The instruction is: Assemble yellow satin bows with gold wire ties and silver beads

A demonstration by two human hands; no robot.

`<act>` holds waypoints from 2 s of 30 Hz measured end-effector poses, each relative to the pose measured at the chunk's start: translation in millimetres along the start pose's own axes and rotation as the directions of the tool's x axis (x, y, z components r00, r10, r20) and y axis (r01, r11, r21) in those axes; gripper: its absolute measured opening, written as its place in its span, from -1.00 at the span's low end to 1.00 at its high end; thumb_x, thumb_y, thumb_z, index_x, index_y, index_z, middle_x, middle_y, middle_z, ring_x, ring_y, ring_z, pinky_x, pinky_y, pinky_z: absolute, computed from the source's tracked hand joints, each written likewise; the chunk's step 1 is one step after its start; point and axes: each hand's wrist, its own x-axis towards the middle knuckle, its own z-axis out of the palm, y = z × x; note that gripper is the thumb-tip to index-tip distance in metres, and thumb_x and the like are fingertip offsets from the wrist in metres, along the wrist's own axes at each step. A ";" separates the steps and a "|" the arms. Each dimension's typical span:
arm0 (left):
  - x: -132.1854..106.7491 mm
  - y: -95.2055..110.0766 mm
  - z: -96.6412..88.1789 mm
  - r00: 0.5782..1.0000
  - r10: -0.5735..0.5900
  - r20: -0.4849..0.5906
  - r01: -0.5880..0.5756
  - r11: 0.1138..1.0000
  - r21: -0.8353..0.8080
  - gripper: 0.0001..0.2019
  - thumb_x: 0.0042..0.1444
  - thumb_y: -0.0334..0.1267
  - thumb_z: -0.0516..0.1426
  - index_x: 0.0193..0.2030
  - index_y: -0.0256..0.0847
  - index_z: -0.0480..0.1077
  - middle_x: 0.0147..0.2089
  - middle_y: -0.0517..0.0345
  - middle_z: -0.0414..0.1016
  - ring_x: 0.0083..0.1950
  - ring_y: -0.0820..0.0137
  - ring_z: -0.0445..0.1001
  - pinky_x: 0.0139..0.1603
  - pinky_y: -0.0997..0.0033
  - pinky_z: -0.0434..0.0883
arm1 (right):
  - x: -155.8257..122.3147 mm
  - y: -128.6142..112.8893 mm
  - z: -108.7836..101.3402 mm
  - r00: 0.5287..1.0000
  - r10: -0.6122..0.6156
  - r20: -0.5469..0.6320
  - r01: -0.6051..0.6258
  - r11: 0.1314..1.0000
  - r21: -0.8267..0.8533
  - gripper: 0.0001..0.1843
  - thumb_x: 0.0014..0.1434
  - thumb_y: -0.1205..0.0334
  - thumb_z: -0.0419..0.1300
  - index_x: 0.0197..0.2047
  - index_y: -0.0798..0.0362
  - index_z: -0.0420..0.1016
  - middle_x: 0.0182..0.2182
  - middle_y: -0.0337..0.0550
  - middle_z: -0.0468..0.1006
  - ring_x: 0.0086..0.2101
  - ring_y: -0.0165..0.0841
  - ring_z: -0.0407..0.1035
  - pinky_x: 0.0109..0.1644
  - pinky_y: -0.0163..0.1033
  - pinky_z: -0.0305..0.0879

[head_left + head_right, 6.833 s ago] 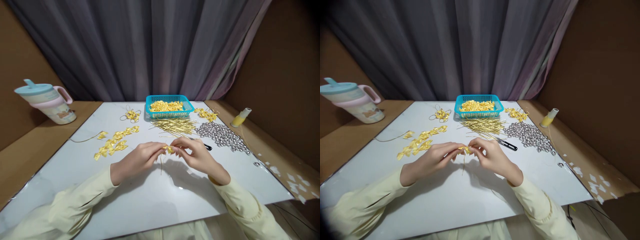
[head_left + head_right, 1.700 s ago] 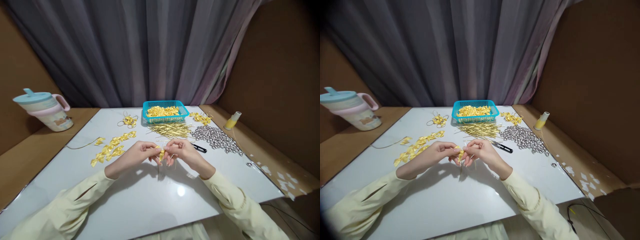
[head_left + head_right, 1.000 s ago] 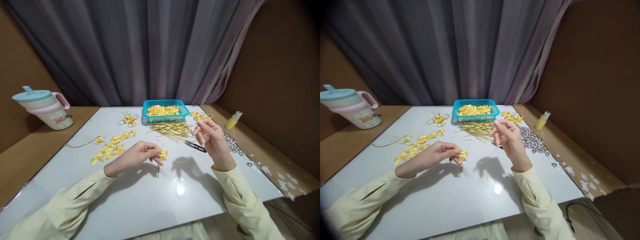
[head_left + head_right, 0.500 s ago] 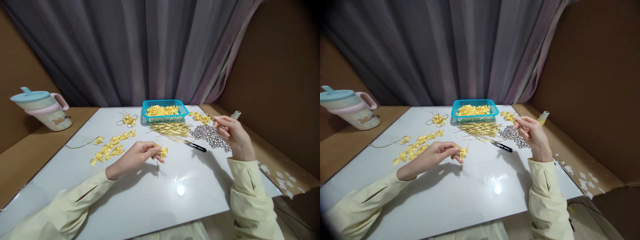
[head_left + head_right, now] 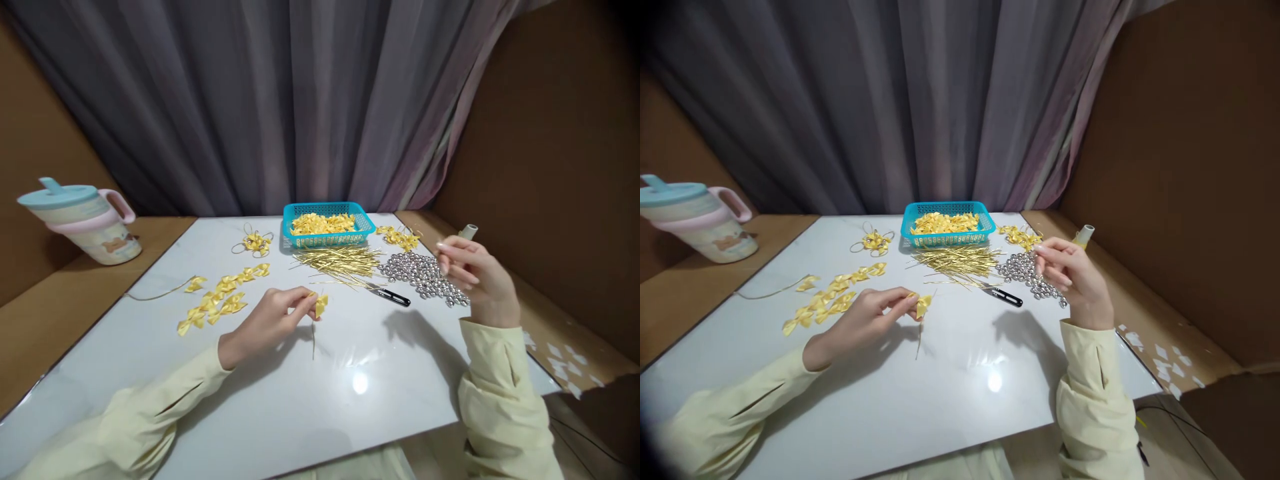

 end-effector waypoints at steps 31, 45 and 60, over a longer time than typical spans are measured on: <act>-2.8 12.4 -5.9 0.919 -0.248 -0.305 0.066 0.863 -0.501 -0.77 0.12 -0.11 0.10 -0.35 -0.25 0.38 -0.34 0.12 0.56 -0.25 0.30 0.54 -0.27 0.46 0.44 | -126.4 112.4 163.6 0.826 0.444 0.348 -0.564 0.672 0.481 -0.74 -0.06 0.14 0.30 -0.53 0.14 0.37 -0.67 -0.09 0.53 -0.85 -0.55 0.12 -0.83 -0.47 -0.05; -7.1 3.8 42.6 0.968 0.064 0.241 -0.037 0.993 -0.112 -0.67 0.25 -0.23 -0.13 -0.42 -0.23 0.38 -0.45 0.21 0.45 -0.45 0.47 0.40 -0.34 0.50 0.27 | -45.6 22.2 -17.3 0.891 -0.146 -0.430 -0.070 0.892 -0.447 -0.75 -0.12 0.14 0.33 -0.42 0.15 0.47 -0.65 -0.15 0.51 -0.67 -0.42 0.31 -0.59 -0.31 0.27; 108.0 12.6 87.2 0.946 0.263 0.189 -0.248 0.964 -0.097 -0.78 0.20 -0.26 -0.05 -0.26 -0.23 0.41 -0.03 0.01 0.43 0.02 0.31 0.36 0.07 0.30 0.26 | 43.6 42.3 -50.9 0.981 0.192 -0.014 -0.153 0.729 -0.668 -0.90 -0.07 0.37 0.18 -0.38 0.14 0.41 -0.61 -0.19 0.51 -0.65 -0.45 0.37 -0.57 -0.39 0.30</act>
